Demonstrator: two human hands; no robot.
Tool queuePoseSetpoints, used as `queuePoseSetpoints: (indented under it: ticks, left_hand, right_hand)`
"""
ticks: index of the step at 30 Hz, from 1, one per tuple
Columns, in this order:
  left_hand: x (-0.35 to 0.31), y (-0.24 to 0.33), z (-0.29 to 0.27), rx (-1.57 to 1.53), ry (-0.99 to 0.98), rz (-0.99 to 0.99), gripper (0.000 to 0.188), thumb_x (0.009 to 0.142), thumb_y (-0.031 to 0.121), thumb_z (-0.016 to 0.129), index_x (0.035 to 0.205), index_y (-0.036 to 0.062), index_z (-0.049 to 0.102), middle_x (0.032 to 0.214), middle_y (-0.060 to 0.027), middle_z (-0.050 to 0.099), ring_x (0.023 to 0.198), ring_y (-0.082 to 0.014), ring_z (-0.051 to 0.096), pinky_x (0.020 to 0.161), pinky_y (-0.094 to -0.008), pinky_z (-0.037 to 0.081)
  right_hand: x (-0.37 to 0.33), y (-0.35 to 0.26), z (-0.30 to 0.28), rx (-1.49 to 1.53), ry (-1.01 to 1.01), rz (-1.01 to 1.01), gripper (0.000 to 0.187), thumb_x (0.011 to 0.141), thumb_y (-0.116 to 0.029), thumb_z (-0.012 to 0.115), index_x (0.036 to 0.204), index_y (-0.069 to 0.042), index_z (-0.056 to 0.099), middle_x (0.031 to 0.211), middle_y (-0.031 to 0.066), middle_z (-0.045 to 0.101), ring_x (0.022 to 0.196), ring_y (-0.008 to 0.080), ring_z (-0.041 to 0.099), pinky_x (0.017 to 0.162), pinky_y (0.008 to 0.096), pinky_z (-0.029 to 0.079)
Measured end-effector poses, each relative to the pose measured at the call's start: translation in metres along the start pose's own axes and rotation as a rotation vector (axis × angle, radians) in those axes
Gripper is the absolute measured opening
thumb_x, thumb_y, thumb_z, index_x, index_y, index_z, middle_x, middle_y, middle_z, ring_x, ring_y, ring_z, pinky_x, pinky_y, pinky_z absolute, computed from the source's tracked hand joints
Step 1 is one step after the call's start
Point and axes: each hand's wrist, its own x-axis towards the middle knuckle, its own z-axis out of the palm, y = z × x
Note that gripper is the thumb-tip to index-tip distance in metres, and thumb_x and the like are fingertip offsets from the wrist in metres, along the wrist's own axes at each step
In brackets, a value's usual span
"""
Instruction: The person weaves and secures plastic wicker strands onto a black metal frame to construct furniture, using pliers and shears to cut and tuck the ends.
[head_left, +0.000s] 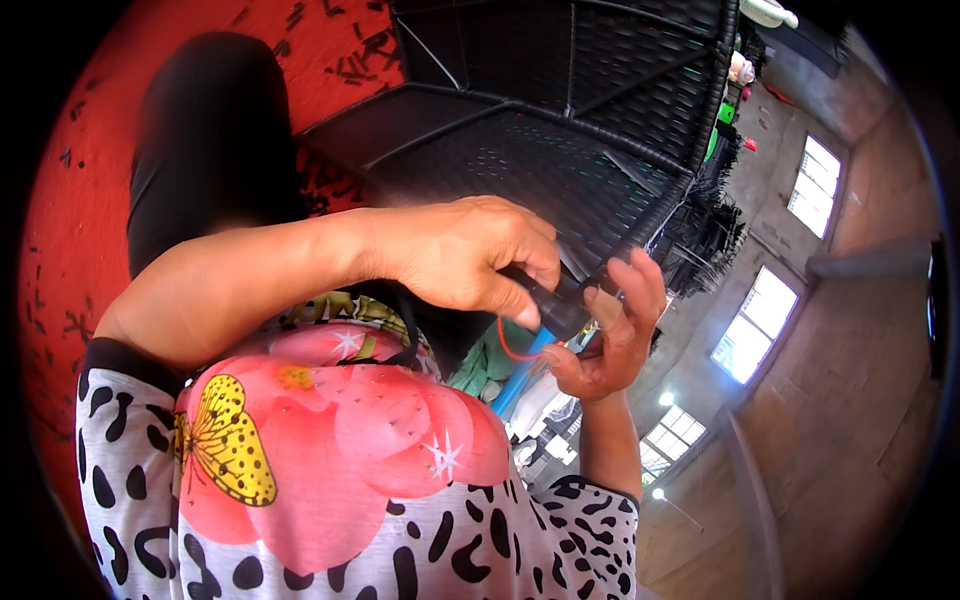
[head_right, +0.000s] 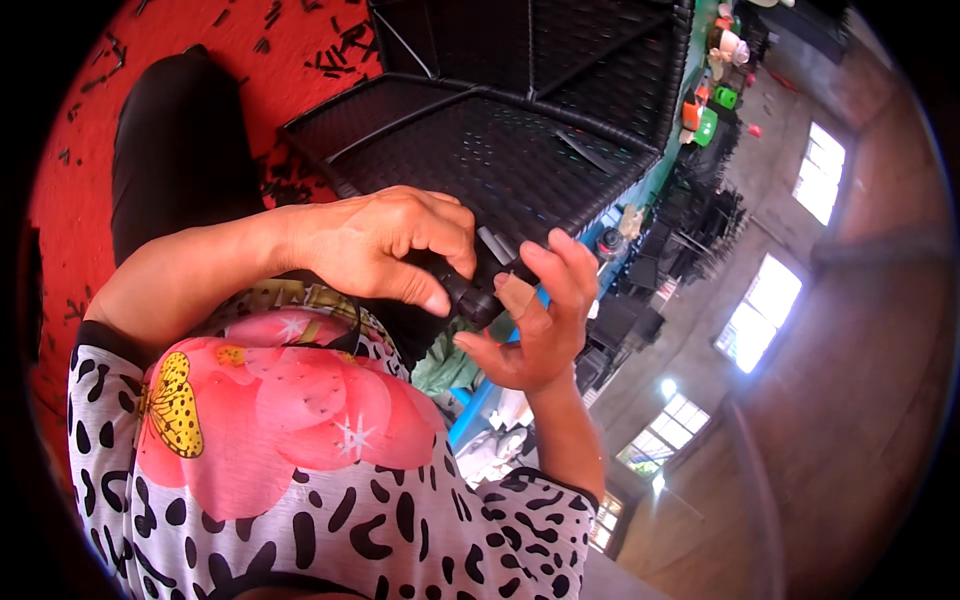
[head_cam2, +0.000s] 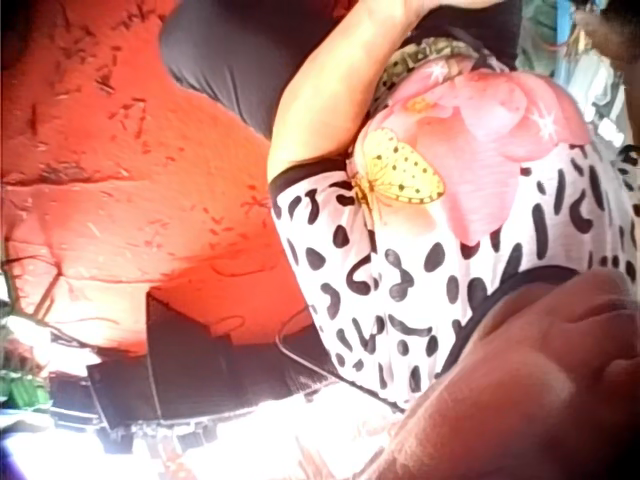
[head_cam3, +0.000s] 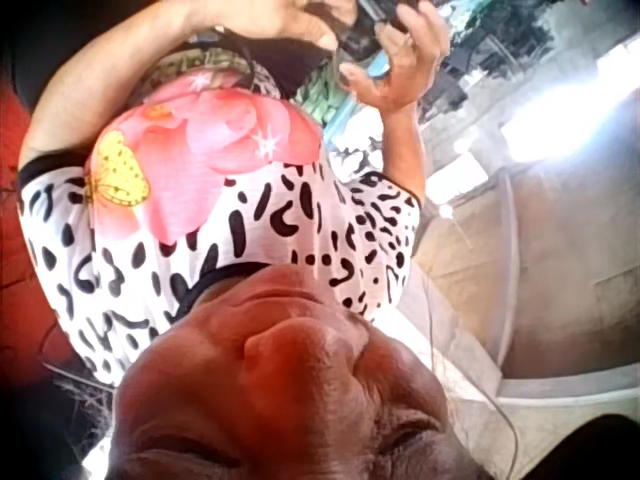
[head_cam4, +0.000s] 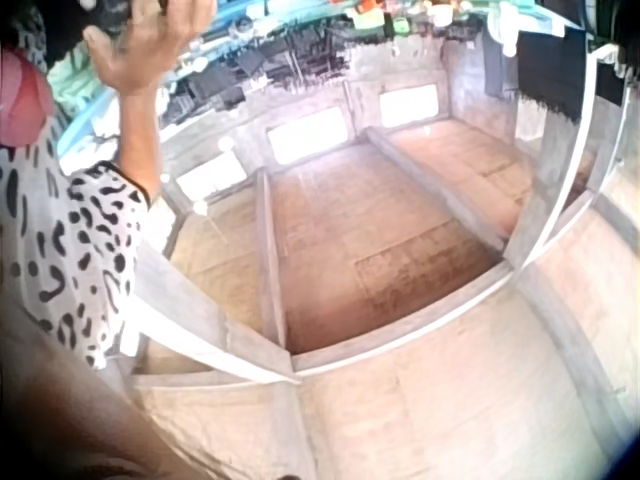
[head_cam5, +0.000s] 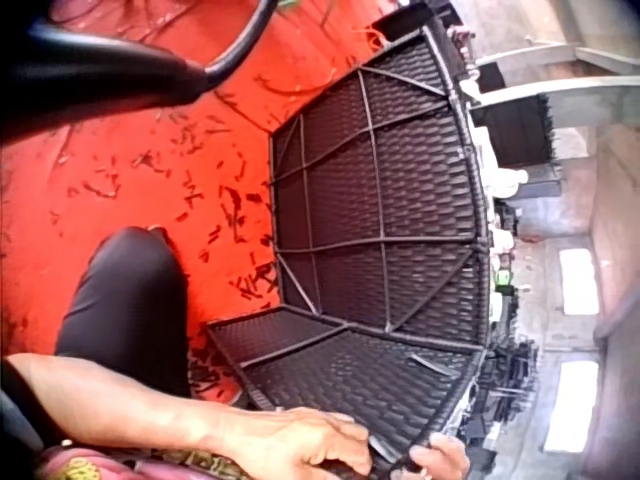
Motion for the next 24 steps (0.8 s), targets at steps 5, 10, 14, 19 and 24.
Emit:
queuePoseSetpoints:
  ticks: [5,10,14,19,24]
  left_hand:
    - [0.002,-0.002,0.003,0.145,0.03,0.074,0.034,0.072,0.029,0.071,0.084,0.0007,0.059,0.078,-0.0113,0.055,0.077,-0.0303,0.054,0.072,-0.0376,0.042]
    - [0.002,-0.004,0.0,0.176,0.052,0.141,0.03,0.074,0.023,0.07,0.091,0.0002,0.061,0.085,-0.0121,0.058,0.079,-0.0292,0.056,0.074,-0.0382,0.043]
    - [0.001,0.003,0.004,0.169,0.143,0.202,0.028,0.074,0.017,0.07,0.093,-0.0013,0.061,0.088,-0.0143,0.058,0.082,-0.0297,0.057,0.073,-0.0372,0.045]
    - [-0.005,0.025,0.0,0.261,0.176,0.251,0.028,0.074,0.014,0.069,0.094,-0.0021,0.06,0.087,-0.0142,0.058,0.08,-0.029,0.057,0.07,-0.0368,0.045]
    - [-0.016,0.032,-0.008,0.744,0.146,0.366,0.027,0.071,0.008,0.067,0.092,-0.0047,0.058,0.08,-0.0152,0.056,0.069,-0.0292,0.055,0.065,-0.0363,0.044]
  right_hand:
    - [-0.023,-0.025,0.016,-0.085,0.221,0.184,0.043,0.065,-0.022,0.078,0.097,-0.007,0.053,0.101,0.0125,0.05,0.091,0.0305,0.05,0.076,0.0406,0.042]
    - [-0.022,-0.038,0.037,0.096,0.384,0.365,0.046,0.061,-0.004,0.078,0.099,-0.005,0.053,0.09,0.0119,0.05,0.075,0.0254,0.05,0.066,0.0344,0.043]
    - [-0.014,-0.041,0.039,0.125,0.454,0.361,0.04,0.062,-0.001,0.077,0.095,-0.004,0.055,0.087,0.0121,0.051,0.075,0.0252,0.051,0.065,0.0334,0.044]
    - [-0.004,-0.05,0.037,0.258,0.502,0.349,0.036,0.062,0.0,0.076,0.092,-0.002,0.055,0.085,0.0124,0.052,0.072,0.0255,0.052,0.063,0.0327,0.043]
    - [0.005,-0.044,0.063,0.131,0.586,0.17,0.031,0.064,0.002,0.073,0.089,0.0,0.055,0.083,0.0131,0.053,0.067,0.0265,0.052,0.058,0.0348,0.045]
